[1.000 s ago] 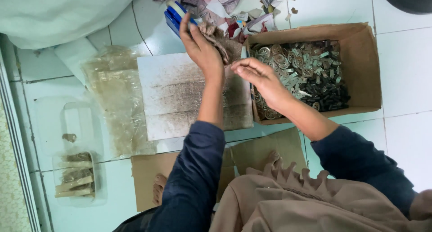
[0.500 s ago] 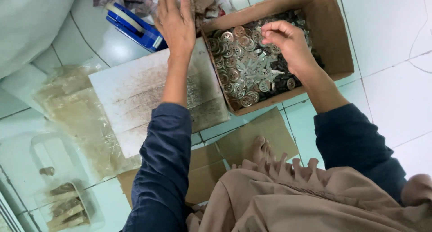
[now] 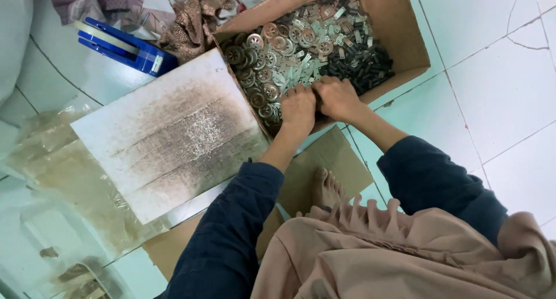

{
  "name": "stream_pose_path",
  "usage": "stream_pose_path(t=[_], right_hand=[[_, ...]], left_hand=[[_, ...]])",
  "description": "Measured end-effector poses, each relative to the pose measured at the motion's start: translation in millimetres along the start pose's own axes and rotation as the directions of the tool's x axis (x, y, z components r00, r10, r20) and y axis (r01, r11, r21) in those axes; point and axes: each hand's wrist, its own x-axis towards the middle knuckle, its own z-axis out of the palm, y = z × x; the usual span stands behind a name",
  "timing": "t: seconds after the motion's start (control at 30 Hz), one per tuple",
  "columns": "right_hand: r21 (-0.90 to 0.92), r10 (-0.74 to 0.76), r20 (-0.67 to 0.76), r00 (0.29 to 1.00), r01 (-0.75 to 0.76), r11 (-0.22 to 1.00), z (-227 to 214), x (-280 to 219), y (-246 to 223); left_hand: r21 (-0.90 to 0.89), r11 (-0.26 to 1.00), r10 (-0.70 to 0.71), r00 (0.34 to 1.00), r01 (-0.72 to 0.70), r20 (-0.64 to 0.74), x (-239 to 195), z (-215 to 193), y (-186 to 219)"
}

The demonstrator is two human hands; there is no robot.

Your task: Wiping metal components with a cloth and arranging them in an orderly fashion on a white board.

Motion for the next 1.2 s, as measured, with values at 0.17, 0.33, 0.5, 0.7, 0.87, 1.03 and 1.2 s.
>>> stream_pose_path(t=[0.17,0.33,0.5,0.7,0.87,1.03,1.2], right_hand=[[-0.007,-0.02,0.017,1.0,0.02,1.0,14,7,6],[0.149,-0.06,0.011,0.998,0.058,0.987,15,10,6],[0.441,-0.046,-0.08,0.996,0.077,0.894,10,20,9],[0.558,-0.125,-0.284,0.951,0.27,0.785,-52,51,-53],[0.525,-0.242,-0.401,0.884,0.438,0.73,-84,75,-164],[0.469,-0.36,-0.4,0.843,0.526,0.71,-74,104,-251],[0.431,-0.366,-0.405,0.838,0.528,0.732,-56,124,-274]], left_hand=[[0.0,1.0,-0.018,0.996,0.018,-0.088,-5,-9,-1],[-0.221,0.97,-0.099,0.995,0.099,0.009,-4,-7,-12],[-0.567,0.784,-0.152,0.964,0.251,0.217,-4,-34,-35],[-0.673,0.651,-0.296,0.934,0.352,0.202,-4,-137,-101],[-0.622,0.636,-0.46,0.871,0.457,0.169,-35,-180,-197],[-0.607,0.544,-0.618,0.766,0.58,0.178,-82,-175,-271],[-0.679,0.482,-0.692,0.716,0.553,0.092,-99,-152,-296]])
